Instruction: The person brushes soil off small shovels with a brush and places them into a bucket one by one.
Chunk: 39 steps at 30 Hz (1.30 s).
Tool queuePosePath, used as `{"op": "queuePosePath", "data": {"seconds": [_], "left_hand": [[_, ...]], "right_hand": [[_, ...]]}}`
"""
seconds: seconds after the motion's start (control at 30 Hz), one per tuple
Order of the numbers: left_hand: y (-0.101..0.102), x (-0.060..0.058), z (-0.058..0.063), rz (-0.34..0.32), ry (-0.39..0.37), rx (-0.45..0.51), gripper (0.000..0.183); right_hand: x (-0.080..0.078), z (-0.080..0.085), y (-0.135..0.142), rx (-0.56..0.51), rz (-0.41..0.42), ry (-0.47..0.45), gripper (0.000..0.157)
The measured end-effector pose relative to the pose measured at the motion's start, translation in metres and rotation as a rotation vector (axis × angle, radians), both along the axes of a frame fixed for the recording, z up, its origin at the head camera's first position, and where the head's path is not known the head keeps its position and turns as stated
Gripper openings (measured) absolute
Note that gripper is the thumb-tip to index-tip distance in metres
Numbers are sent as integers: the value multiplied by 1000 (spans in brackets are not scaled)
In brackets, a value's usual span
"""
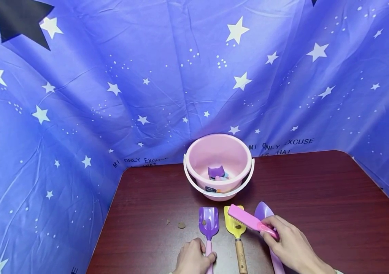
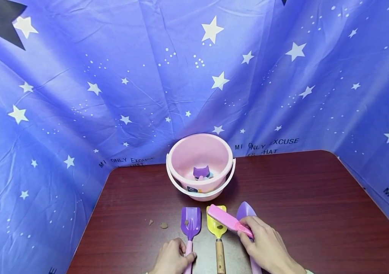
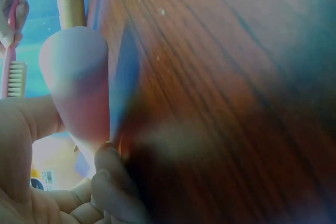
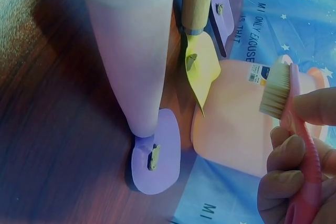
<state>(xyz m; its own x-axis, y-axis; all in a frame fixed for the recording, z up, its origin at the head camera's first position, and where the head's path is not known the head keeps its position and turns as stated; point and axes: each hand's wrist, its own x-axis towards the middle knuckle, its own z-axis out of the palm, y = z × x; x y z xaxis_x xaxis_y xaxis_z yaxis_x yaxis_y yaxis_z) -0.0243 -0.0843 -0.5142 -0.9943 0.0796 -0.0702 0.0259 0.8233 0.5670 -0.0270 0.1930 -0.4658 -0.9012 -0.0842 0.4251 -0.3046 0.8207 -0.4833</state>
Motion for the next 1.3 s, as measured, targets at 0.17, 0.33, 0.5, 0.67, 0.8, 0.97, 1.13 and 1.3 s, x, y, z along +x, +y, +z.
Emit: {"op": "queuePosePath", "data": {"seconds": [0.17,0.33,0.5,0.67,0.8,0.97,1.13,1.3], "left_hand": [[-1,-1,1,2,20,21,29],[-3,-1,0,5,9,60,23],[-6,1,0,15,-12,107,19],[-9,3,-2,41,7,143,16],[-13,3,-6,61,33,149,16],[-17,4,-7,69,18,165,15],[-24,7,0,66,12,180,15],[-32,9,8,67,11,194,13]], "right_hand": [[0,-1,-1,2,-3,-6,33],[0,-1,-1,3,-1,-9,34],[1,0,-2,2,5,-13,34],[1,0,-2,0,12,-10,33],[1,0,-3,-3,21,-4,33],[-1,0,-6,-12,42,9,33],[-3,0,-10,-15,58,13,33],[-6,2,-15,-19,68,14,34]]}}
